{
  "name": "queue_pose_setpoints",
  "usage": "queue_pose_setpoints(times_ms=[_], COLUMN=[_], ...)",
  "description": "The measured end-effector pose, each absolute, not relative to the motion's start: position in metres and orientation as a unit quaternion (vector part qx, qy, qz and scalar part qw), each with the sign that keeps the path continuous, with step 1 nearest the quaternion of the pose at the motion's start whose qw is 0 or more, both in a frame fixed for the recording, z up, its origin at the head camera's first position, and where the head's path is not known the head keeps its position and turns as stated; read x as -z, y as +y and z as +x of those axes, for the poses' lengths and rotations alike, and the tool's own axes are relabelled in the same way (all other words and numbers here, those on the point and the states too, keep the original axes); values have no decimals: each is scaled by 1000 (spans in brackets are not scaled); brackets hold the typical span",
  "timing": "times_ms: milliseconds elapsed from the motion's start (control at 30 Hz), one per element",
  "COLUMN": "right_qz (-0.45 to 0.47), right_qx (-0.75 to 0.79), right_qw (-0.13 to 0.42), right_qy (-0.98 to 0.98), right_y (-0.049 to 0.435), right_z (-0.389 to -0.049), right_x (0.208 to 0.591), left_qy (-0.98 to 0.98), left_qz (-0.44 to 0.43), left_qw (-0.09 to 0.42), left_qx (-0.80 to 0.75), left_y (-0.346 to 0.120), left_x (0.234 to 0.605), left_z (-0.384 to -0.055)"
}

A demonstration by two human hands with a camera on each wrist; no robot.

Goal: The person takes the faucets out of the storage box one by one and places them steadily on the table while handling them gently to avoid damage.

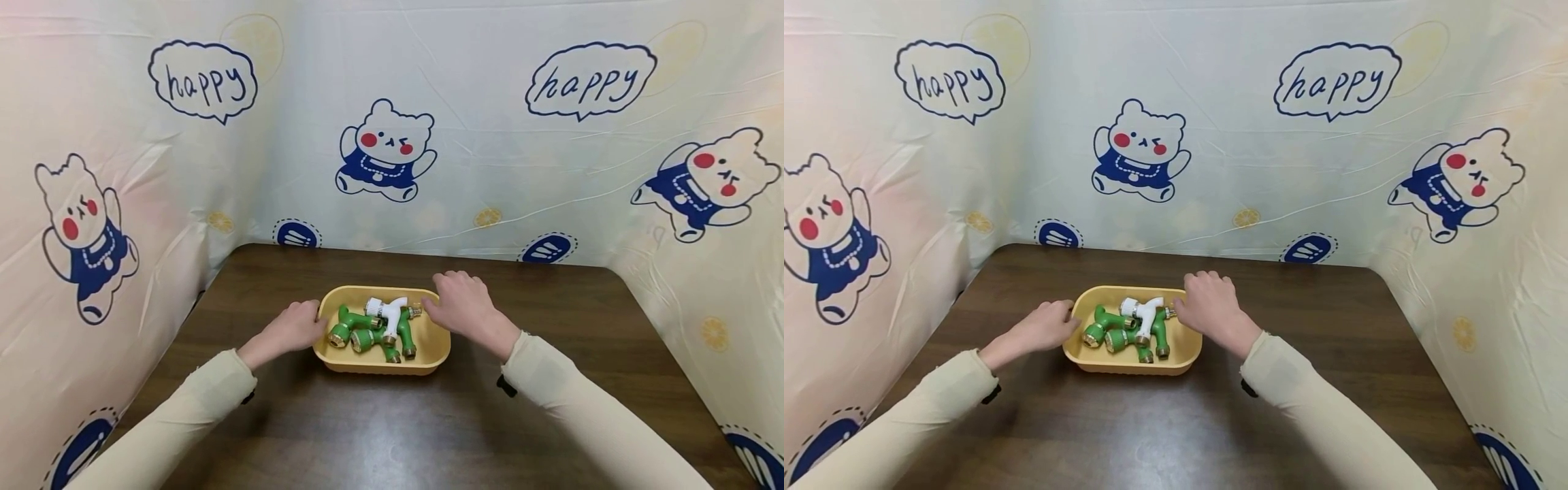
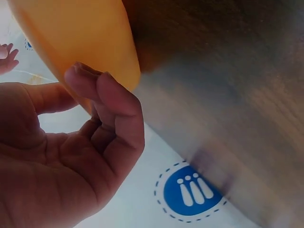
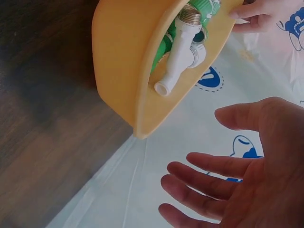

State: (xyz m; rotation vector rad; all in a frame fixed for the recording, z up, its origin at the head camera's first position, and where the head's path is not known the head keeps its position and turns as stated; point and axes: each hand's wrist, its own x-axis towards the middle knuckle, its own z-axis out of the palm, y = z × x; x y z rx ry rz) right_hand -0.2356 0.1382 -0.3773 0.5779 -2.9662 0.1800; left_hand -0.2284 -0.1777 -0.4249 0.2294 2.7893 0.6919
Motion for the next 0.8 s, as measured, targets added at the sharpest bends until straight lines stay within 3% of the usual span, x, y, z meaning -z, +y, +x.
queue_pose_setpoints(times_ms=[467,800], right_qz=[168,178], right_qx=[-132,-130], right_qw=[-43,-79], right_qy=[-976,-972], right_y=[119,109], right_z=[-242,-250], right_x=[369,369], left_qy=[944,931], left_qz=[82,73], left_qw=[166,171], left_qx=[-274,-315], left_y=[-180,-183], left_x=[429,438], left_z=[-230,-229])
